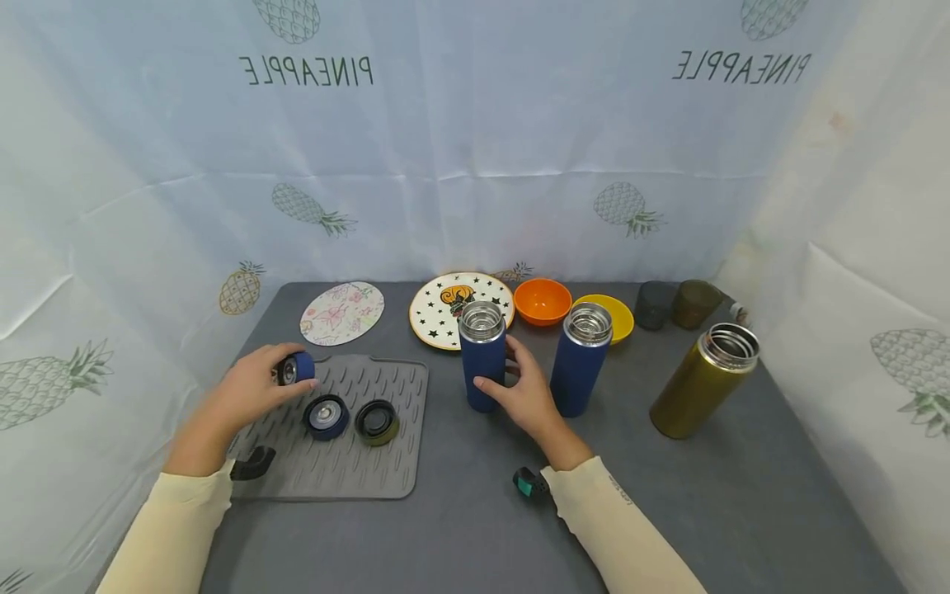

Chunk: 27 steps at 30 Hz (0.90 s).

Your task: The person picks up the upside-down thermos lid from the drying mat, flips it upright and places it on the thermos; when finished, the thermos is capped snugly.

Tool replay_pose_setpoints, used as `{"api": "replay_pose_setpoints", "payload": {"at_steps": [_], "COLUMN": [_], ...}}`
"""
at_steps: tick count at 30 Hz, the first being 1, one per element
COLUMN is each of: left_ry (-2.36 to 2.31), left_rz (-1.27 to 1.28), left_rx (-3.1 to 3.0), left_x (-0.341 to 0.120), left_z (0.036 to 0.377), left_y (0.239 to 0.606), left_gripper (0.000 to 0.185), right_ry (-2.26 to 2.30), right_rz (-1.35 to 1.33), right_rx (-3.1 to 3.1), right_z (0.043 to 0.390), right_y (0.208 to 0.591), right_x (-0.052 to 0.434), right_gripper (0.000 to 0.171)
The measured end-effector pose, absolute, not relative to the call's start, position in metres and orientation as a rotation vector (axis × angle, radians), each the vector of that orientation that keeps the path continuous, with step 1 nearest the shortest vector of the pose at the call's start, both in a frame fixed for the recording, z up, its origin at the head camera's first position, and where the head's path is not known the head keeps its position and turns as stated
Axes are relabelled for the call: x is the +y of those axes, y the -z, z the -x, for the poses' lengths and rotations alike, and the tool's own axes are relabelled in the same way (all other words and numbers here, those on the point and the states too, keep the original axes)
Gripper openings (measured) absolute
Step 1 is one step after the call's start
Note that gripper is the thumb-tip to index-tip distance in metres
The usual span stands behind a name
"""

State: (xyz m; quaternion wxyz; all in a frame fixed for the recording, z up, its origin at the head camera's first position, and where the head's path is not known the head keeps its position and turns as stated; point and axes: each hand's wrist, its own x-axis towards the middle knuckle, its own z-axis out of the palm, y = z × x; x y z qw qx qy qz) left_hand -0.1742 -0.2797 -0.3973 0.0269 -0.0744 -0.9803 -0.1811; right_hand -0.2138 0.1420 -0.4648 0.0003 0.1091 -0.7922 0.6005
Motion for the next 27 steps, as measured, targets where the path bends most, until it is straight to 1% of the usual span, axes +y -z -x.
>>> {"api": "replay_pose_setpoints", "payload": {"at_steps": [7, 12, 17, 27], "left_ry": [0.661, 0.641, 0.618, 0.852], "left_rz": [0.296, 0.436, 0.549, 0.551], "left_rx": [-2.994, -2.954, -2.924, -2.858], "left_x": [-0.251, -0.232, -0.217, -0.186], "left_z": [0.194, 0.203, 0.209, 0.223], "left_y": [0.4, 0.397, 0.394, 0.389], "left_gripper": [0.069, 0.071, 0.062, 0.055], "right_ry": [-1.896, -1.883, -1.873, -1.868], "right_rz": [-0.33, -0.337, -0.344, -0.343], "right_rx": [-2.47, -2.476, -2.479, -2.486], "right_z": [0.215, 0.216, 0.217, 0.216], "right_y": [0.466, 0.467, 0.467, 0.465], "right_x": [0.141, 0.142, 0.142, 0.142], "right_gripper": [0.095, 0.094, 0.092, 0.093]}}
